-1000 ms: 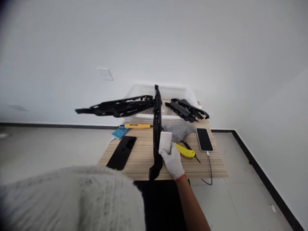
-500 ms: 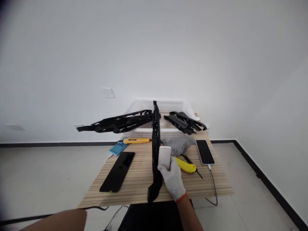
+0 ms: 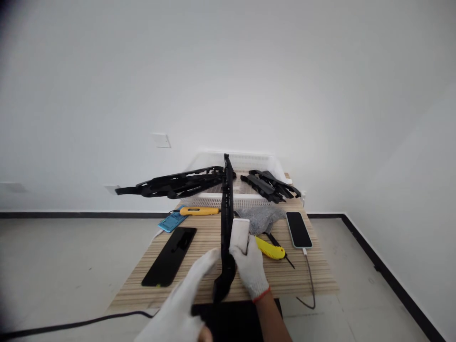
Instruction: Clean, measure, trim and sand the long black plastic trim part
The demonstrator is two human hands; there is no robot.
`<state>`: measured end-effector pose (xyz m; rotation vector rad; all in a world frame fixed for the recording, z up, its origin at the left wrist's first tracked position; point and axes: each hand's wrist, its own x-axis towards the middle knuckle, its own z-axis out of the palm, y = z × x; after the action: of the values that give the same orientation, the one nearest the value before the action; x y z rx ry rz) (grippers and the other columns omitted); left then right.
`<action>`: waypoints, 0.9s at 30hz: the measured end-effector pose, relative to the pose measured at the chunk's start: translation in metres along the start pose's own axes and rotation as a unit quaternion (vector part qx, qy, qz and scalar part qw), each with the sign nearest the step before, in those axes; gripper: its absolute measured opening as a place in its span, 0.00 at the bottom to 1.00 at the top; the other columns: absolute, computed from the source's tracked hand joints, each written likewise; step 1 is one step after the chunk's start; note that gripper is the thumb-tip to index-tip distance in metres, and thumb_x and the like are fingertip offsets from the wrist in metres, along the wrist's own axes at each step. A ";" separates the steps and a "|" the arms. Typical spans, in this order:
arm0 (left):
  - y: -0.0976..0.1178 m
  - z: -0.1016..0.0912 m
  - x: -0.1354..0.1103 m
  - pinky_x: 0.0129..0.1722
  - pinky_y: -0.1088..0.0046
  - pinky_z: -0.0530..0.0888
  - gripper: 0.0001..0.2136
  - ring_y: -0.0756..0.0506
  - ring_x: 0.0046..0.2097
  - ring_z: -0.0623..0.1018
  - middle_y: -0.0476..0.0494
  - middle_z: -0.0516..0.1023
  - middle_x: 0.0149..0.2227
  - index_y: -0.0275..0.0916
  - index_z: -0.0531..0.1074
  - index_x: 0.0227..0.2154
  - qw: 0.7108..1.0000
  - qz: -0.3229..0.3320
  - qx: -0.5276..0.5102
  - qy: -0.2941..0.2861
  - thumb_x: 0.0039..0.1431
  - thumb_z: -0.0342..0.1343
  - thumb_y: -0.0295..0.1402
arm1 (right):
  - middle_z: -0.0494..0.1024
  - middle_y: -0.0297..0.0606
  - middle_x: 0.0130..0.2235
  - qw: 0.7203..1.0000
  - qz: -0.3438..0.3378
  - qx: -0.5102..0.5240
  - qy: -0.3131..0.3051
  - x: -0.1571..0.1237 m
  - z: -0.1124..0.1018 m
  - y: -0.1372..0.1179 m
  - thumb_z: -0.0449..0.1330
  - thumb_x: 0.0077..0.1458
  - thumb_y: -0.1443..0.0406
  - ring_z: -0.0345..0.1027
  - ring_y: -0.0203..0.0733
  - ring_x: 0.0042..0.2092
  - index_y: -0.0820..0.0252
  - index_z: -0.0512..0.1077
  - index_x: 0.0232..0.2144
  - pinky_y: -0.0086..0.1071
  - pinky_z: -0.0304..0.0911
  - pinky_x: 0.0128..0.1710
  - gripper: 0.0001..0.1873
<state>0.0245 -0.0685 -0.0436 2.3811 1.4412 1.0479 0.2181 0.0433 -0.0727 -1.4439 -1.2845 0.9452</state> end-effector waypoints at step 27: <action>-0.056 0.058 0.019 0.37 0.66 0.82 0.34 0.42 0.39 0.84 0.46 0.83 0.42 0.48 0.70 0.59 0.999 0.030 0.032 -0.031 0.45 0.61 0.23 | 0.79 0.36 0.35 0.998 0.041 0.033 -0.046 -0.014 -0.001 -0.001 0.60 0.60 0.56 0.71 0.45 0.37 0.55 0.74 0.35 0.34 0.66 0.37 0.10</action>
<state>0.0275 -0.0120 -0.1039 2.4931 1.4093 0.9453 0.2164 0.0292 -0.0717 -1.4255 -1.2566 1.1088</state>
